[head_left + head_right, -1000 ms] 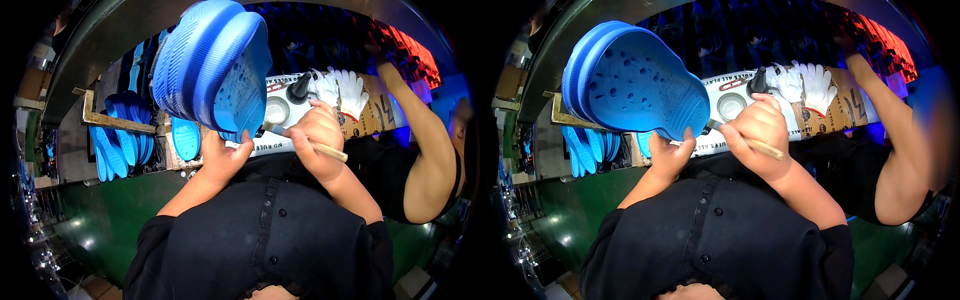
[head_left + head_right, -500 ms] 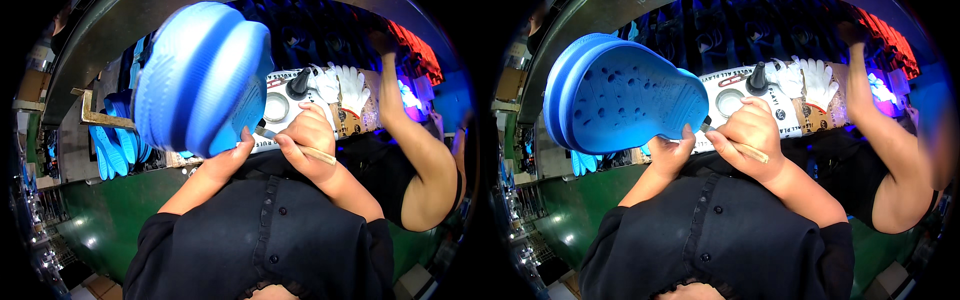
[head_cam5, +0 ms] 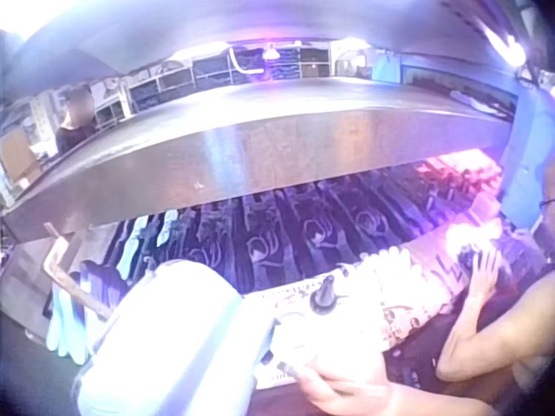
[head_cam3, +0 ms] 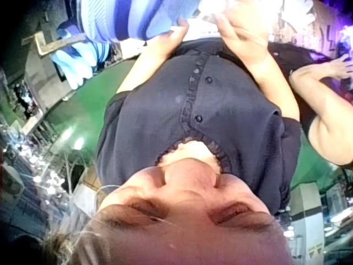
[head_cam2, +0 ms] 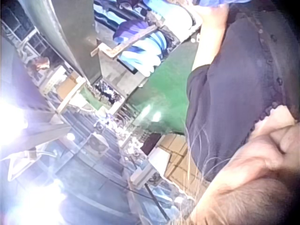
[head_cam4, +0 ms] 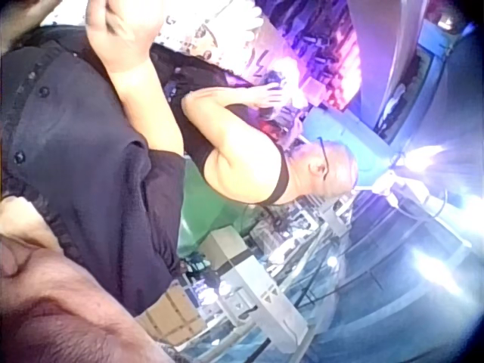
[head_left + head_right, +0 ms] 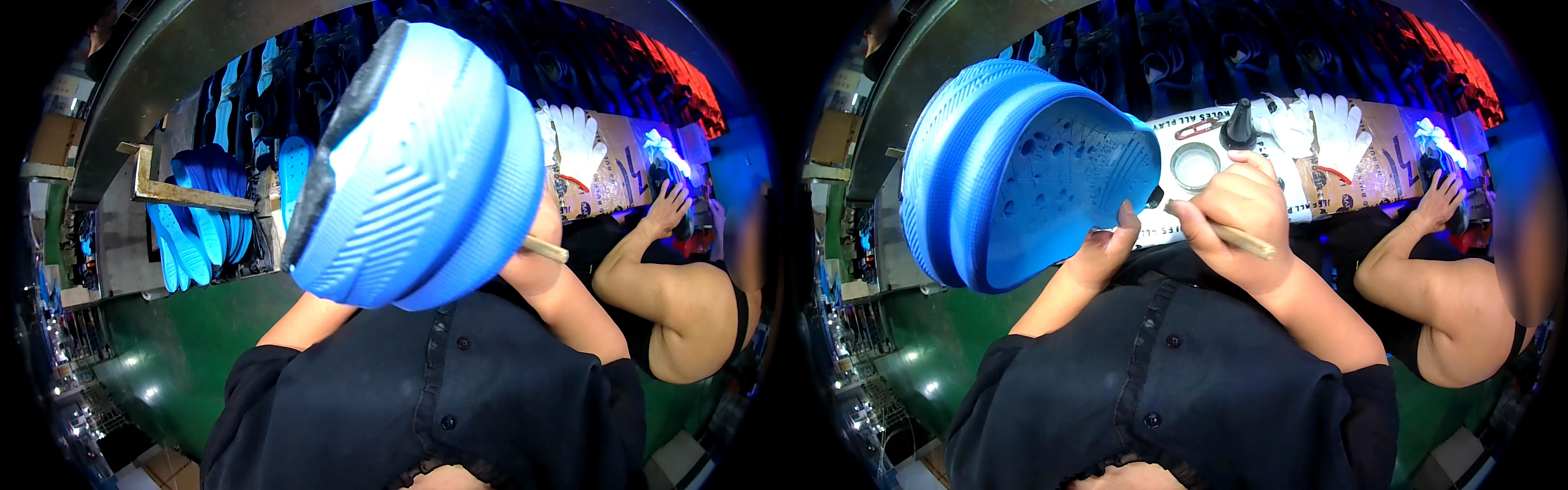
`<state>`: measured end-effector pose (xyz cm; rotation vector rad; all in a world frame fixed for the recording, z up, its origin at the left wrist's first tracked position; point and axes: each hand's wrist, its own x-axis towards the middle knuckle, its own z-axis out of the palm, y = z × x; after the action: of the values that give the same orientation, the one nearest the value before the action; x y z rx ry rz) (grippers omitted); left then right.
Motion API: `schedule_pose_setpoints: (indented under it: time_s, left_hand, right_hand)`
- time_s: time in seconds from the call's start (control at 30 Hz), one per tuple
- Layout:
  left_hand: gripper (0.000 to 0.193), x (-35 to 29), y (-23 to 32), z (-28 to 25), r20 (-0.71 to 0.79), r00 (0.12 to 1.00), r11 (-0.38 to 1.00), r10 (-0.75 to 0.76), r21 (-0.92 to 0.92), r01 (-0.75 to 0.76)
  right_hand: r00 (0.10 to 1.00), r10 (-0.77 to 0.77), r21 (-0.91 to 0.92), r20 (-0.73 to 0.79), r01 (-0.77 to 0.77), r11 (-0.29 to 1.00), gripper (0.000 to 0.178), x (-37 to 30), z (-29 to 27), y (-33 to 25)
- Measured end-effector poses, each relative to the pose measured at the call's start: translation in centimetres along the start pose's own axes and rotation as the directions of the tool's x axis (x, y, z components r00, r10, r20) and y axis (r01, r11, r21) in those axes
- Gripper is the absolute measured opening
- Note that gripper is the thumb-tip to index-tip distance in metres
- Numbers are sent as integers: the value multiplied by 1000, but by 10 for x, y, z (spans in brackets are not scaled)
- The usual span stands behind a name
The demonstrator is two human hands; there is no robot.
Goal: The person applies adhesive to the inner soles of blue shoes using a brush and then places the shoes on a conveyor belt.
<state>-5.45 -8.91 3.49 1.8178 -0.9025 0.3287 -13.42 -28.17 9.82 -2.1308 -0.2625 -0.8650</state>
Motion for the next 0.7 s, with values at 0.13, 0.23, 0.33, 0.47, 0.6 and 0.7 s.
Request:
schedule_pose_setpoints:
  time_s: [0.13, 0.23, 0.33, 0.47, 0.6, 0.7]
  left_hand:
    - [33, 7, 0, -3, -8, 997, 985, 77, 153, -75]
    - [51, 30, 27, -18, 27, 979, 940, -204, -274, 204]
    - [67, 64, 61, -23, 193, 923, 724, -334, -574, 382]
    - [75, 97, 97, -28, 806, 552, 362, -214, -460, 811]
    - [67, 171, 146, 79, 860, 478, 431, 179, -505, 748]
    - [61, 279, 181, 183, 816, 560, 204, 143, -578, 790]
  right_hand:
    - [1000, 23, -74, -15, -24, 997, 21, -7, -21, 3]
    - [980, 158, -10, -125, -160, 987, 31, -19, -36, 15]
    - [953, 194, 33, -234, -192, 981, 19, -38, -50, 34]
    - [931, 185, -21, -316, -202, 979, 24, -57, -73, 36]
    - [849, 320, 52, -420, -329, 943, 20, -82, -94, 40]
    - [855, 385, 40, -348, -397, 917, 23, -91, -111, 44]
